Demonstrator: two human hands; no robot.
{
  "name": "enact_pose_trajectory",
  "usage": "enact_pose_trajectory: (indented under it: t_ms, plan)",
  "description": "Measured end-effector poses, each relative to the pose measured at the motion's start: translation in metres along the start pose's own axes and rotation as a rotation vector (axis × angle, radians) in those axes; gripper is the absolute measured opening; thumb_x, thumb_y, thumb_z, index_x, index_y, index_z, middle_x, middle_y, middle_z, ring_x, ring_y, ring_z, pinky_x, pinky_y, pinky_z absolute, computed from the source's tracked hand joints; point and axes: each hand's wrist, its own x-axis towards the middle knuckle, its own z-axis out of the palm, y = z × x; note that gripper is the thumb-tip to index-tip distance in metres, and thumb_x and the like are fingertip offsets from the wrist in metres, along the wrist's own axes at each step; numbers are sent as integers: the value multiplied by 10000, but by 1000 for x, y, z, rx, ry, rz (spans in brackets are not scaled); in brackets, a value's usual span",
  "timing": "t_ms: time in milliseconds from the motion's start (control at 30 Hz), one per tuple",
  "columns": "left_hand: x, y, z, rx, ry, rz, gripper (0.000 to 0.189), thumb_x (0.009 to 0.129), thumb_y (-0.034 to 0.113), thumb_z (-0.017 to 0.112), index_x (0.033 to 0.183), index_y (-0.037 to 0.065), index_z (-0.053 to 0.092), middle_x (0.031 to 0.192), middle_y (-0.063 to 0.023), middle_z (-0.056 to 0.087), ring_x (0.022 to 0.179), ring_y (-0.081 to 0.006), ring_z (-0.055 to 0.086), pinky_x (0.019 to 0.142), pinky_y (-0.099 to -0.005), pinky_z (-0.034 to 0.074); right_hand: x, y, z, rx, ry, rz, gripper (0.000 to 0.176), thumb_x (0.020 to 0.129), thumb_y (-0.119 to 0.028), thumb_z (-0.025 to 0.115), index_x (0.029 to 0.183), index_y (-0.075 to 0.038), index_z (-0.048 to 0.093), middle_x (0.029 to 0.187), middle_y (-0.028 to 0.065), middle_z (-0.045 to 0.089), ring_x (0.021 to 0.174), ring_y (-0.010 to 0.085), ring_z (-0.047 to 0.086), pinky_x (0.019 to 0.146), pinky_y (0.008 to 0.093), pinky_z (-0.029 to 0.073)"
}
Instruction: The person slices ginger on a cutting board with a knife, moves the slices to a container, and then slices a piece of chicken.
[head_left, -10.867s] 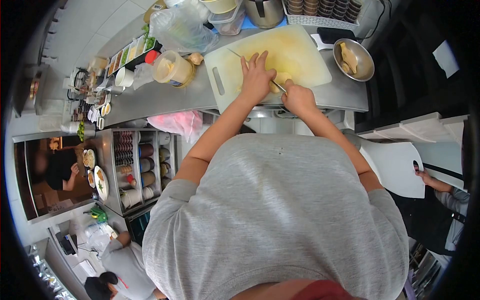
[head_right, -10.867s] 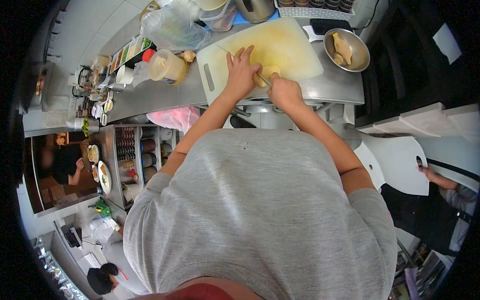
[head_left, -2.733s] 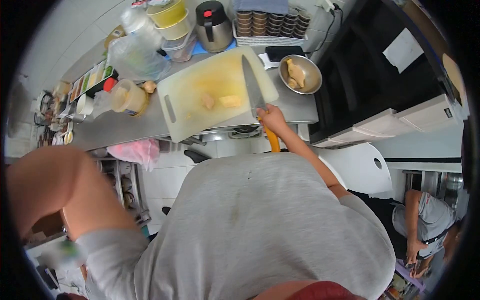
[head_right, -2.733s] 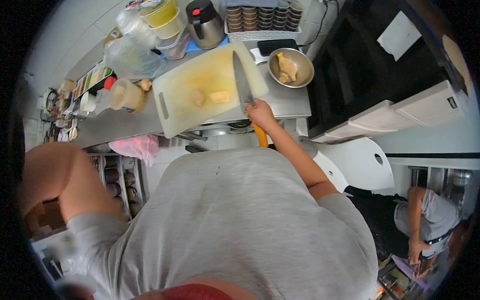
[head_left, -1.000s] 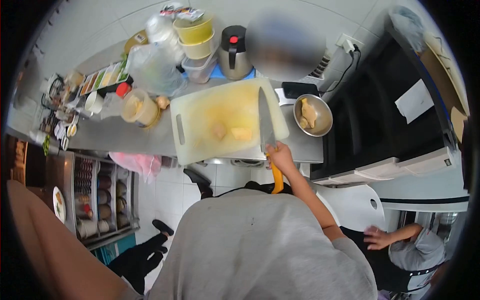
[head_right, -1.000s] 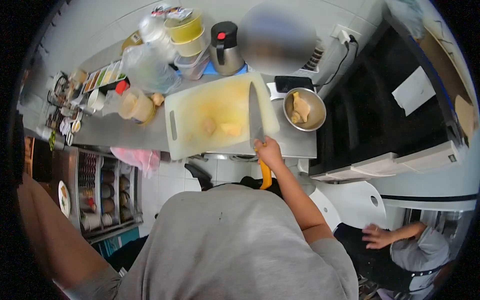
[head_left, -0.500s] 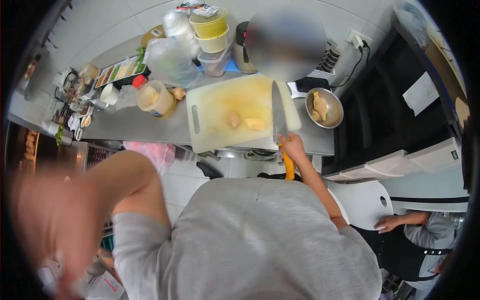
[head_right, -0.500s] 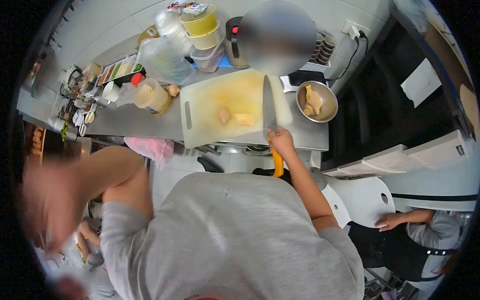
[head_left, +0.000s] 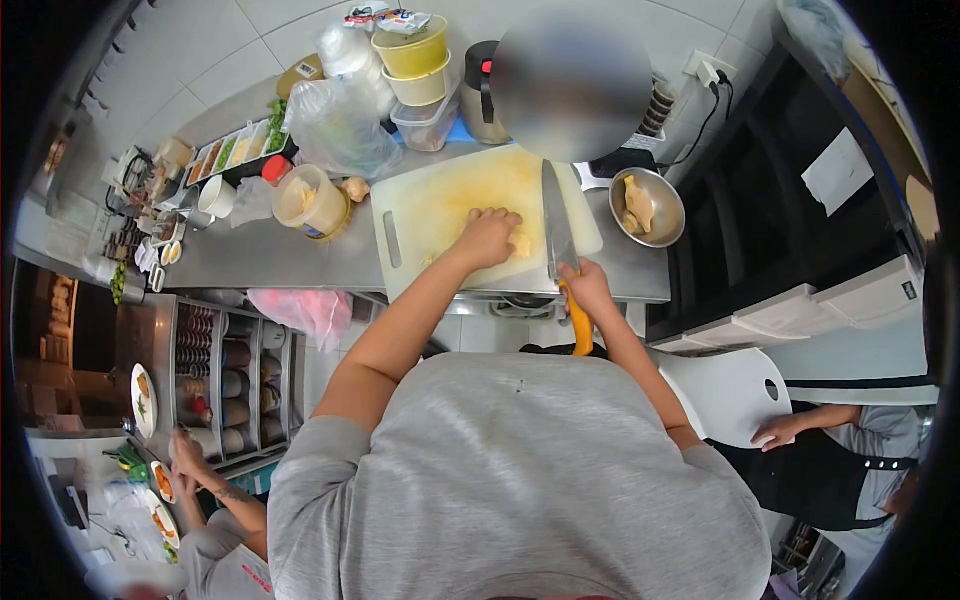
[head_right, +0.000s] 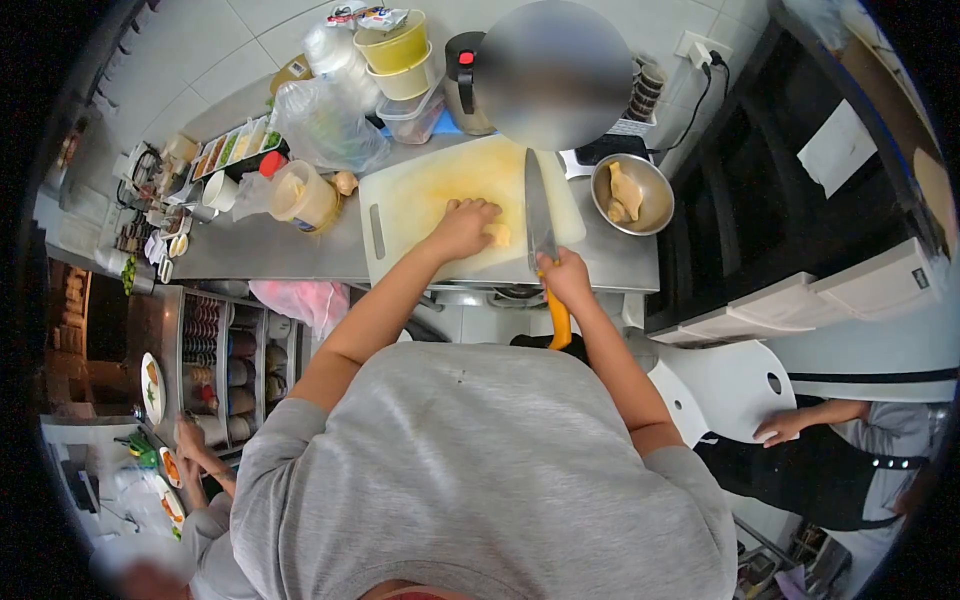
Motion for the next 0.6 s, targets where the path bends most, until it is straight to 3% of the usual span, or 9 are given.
enact_pose_trajectory:
  t_ms: [133, 267, 333, 433, 600]
  plan:
    - [14, -6, -8, -38, -229, -78, 389, 698, 248, 700, 1051, 105, 622, 1084, -103, 602, 1046, -278, 545, 881, -437, 366, 0, -1, 0, 12, 0, 8, 249, 894, -225, 581, 920, 23, 580, 548, 78, 542, 399, 188, 538, 382, 331, 458]
    - [15, -8, -16, -102, -283, -73, 322, 690, 264, 711, 964, 112, 637, 1054, -90, 603, 1008, -267, 556, 851, -437, 379, 3, 3, 1, 22, -5, 27, 210, 908, -214, 577, 936, -7, 568, 555, 54, 516, 372, 169, 496, 358, 308, 414]
    - [16, -8, -25, -161, -304, -50, 309, 683, 270, 729, 937, 115, 646, 1039, -78, 601, 1004, -253, 552, 863, -425, 367, 1, 0, 0, 21, -1, 22, 239, 899, -227, 579, 906, 12, 563, 555, 72, 534, 388, 182, 521, 371, 324, 441]
    - [10, -6, -26, -58, 155, 120, 325, 666, 282, 760, 921, 117, 648, 1021, -67, 596, 1003, -239, 544, 891, -415, 342, 2, 1, -1, 15, -5, 23, 260, 894, -235, 580, 898, 23, 558, 558, 80, 542, 396, 189, 534, 378, 333, 453]
    - [-17, -24, -15, -15, 111, 171, 406, 661, 328, 777, 995, 125, 667, 1067, -80, 601, 1034, -243, 540, 911, -417, 321, -2, -5, -2, -5, -17, 24, 267, 890, -243, 582, 905, 22, 555, 573, 89, 547, 428, 196, 552, 405, 344, 461]
